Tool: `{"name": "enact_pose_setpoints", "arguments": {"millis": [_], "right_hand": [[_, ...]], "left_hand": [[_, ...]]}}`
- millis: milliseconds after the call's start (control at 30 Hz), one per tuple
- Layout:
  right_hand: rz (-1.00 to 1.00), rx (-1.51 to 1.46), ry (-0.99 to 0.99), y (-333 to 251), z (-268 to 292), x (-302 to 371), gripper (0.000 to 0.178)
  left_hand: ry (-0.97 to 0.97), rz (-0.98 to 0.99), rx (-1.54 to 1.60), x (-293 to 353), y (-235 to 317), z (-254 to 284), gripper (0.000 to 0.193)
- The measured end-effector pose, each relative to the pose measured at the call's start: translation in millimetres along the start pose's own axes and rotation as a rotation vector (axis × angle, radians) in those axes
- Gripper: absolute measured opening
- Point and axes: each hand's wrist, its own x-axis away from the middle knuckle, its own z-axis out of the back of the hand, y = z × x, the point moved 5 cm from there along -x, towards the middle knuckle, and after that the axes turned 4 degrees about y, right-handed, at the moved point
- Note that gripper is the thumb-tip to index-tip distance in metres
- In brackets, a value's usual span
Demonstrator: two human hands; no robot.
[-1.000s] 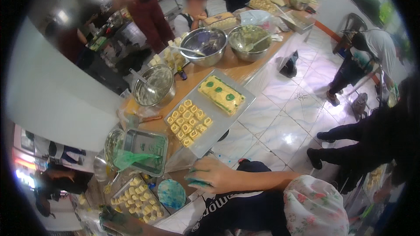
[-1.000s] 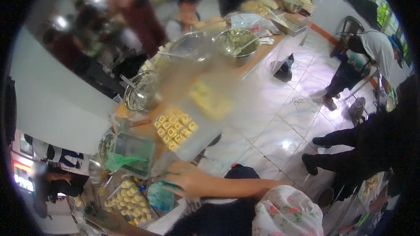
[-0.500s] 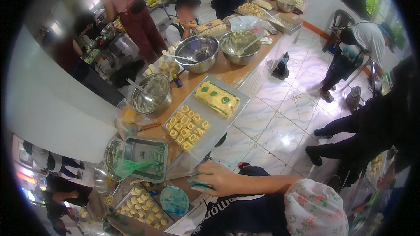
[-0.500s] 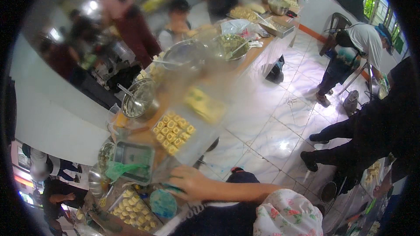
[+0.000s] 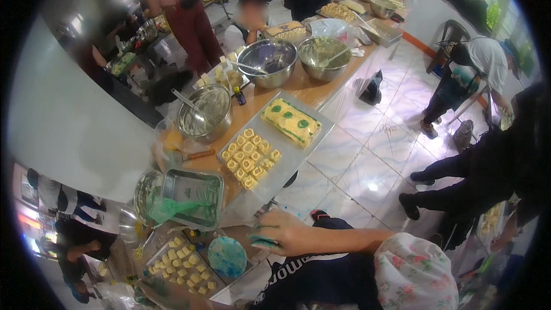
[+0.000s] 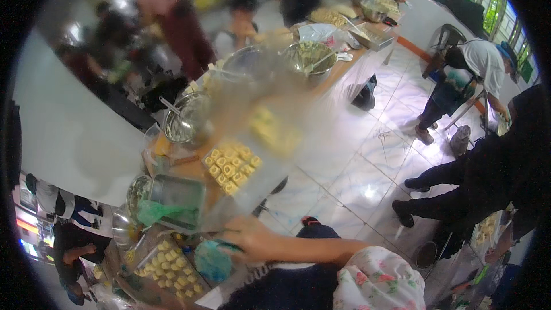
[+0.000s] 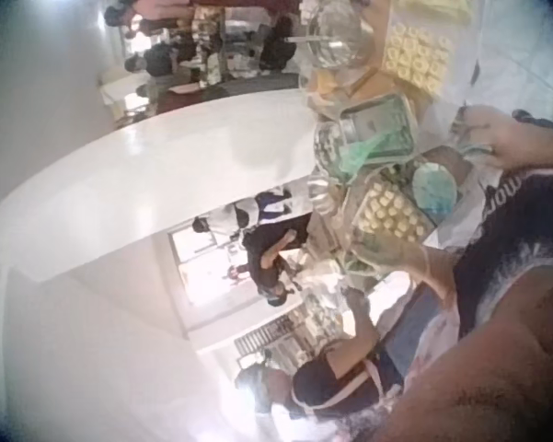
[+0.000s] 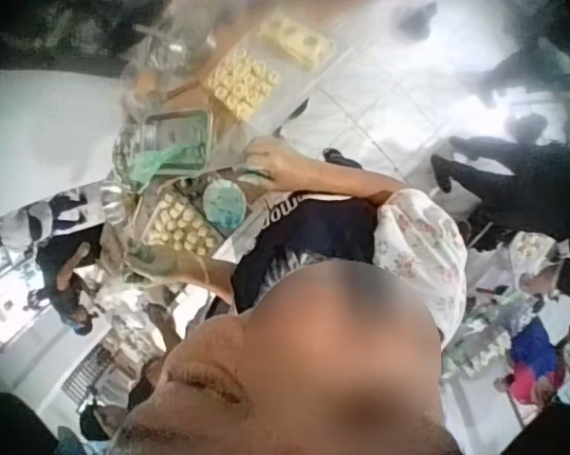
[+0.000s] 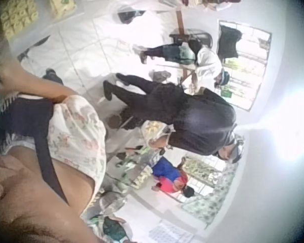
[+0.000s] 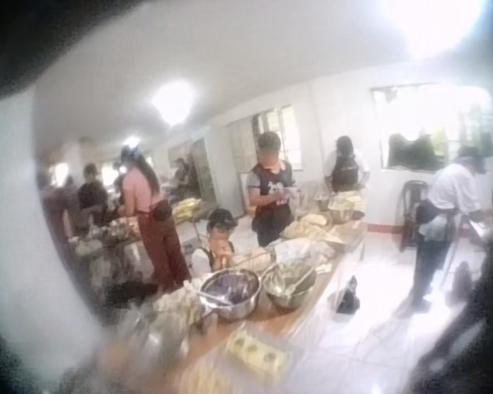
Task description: The person uses a piping bag to apply a blue substance onto several items on a tray and then stirs a mixture in a bowl with a spatula.
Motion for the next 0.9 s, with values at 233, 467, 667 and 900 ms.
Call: {"name": "enact_pose_setpoints", "arguments": {"millis": [233, 467, 667, 900], "right_hand": [[-0.045, -0.025, -0.056, -5, 5, 5, 0.020], [-0.098, -0.019, -0.091, -1, 18, 25, 0.024], [-0.048, -0.036, 0.014, -2, 65, 29, 0.018], [-0.034, 0.044, 0.016, 15, 169, 58, 0.024]], "left_hand": [[-0.200, -0.407, -0.717, -15, -3, 36, 0.016], [-0.225, -0.461, -0.694, -12, -21, 55, 0.023], [-0.165, -0.257, -0.270, 29, -12, 22, 0.022], [-0.254, -0.747, -0.922, 125, -8, -49, 0.025]]}}
